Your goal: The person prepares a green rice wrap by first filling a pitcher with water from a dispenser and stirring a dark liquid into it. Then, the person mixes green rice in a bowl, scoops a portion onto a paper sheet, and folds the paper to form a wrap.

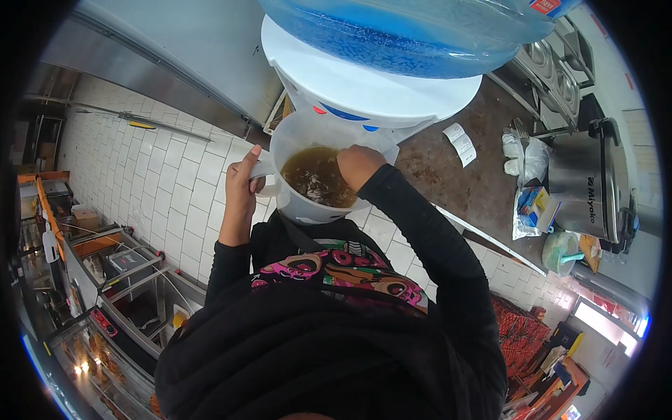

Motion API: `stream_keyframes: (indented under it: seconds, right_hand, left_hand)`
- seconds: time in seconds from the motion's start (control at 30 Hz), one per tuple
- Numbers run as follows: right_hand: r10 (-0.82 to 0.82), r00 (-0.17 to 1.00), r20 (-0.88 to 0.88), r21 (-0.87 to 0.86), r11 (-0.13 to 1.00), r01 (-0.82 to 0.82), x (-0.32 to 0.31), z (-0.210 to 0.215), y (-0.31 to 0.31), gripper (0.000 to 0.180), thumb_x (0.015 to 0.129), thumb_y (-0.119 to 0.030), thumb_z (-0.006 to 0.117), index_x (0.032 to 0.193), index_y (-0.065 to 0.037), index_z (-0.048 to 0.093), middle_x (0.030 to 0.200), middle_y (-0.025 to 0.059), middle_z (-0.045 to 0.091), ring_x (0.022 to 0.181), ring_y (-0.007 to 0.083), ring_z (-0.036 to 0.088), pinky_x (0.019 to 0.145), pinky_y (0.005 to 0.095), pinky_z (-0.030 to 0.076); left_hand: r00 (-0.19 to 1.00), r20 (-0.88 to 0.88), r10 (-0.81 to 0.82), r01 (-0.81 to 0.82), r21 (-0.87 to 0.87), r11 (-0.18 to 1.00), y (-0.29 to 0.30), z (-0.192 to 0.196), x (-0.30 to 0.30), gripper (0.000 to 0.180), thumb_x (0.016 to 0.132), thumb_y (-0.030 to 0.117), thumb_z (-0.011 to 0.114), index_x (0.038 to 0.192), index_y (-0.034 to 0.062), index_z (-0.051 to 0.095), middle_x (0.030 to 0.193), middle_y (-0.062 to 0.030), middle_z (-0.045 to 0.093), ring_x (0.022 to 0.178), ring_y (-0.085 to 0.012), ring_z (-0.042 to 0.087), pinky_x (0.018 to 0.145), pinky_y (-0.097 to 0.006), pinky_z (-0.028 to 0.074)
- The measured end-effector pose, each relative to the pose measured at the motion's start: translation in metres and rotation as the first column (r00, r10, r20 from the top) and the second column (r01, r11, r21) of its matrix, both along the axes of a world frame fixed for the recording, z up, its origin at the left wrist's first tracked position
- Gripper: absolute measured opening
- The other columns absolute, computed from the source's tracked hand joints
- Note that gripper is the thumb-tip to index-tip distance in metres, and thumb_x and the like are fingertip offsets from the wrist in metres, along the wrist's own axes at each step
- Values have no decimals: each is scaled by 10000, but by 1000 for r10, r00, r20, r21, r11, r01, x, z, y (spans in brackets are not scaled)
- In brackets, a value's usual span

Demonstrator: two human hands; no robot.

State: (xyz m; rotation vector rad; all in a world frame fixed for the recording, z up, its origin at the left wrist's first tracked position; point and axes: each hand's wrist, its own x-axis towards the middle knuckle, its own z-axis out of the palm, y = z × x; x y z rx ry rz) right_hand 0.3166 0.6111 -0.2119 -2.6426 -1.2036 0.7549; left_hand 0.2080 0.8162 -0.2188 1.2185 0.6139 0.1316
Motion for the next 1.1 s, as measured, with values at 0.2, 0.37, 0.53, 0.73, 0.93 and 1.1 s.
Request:
stream_keyframes:
  seconds: [0.2,0.37,0.53,0.73,0.93,1.1]
  right_hand:
    - [91,980,-176,338,941,-27,-9,-22,9,36,740,-51,519,740,-22,539,675,138,593,705,312,588,619,386,449]
    - [328,897,-296,82,944,-319,1,3,-2,48,750,-64,510,721,-33,533,683,140,590,701,307,585,615,381,442]
    - [44,998,-34,54,998,-42,5,-14,-8,87,704,-77,582,758,-8,586,714,153,607,729,324,599,638,419,464]
    - [138,959,-249,226,971,-81,-5,5,2,42,726,-60,554,739,-20,556,712,144,600,724,319,591,641,395,453]
    - [163,955,-248,224,969,-108,-2,-7,-1,38,748,-64,519,747,-29,532,697,138,594,703,312,583,633,381,442]
    - [-32,998,56,58,998,29,-3,-11,-1,56,759,-80,507,748,-29,528,692,143,588,719,315,579,638,390,439]
  left_hand:
    - [1000,2,-9,9,0,1000,1,0,4,432,833,306,580,467,152,410,384,54,303,328,-48,245,372,-222,158]
    - [1000,14,-15,15,2,1000,4,0,4,425,836,300,577,474,155,407,385,55,301,327,-47,245,371,-221,154]
    - [999,21,-30,30,9,1000,5,3,8,430,836,298,577,473,157,395,384,52,300,325,-50,246,369,-224,160]
    - [999,5,-32,32,-21,999,11,-3,8,426,835,289,583,474,148,406,388,48,306,326,-54,251,370,-224,164]
    - [999,-12,-45,45,-30,999,11,0,9,407,830,285,590,486,132,434,395,48,308,334,-53,251,376,-224,160]
    - [999,-17,-40,40,-17,999,10,2,11,414,831,286,588,480,137,426,397,48,309,335,-53,248,381,-227,161]
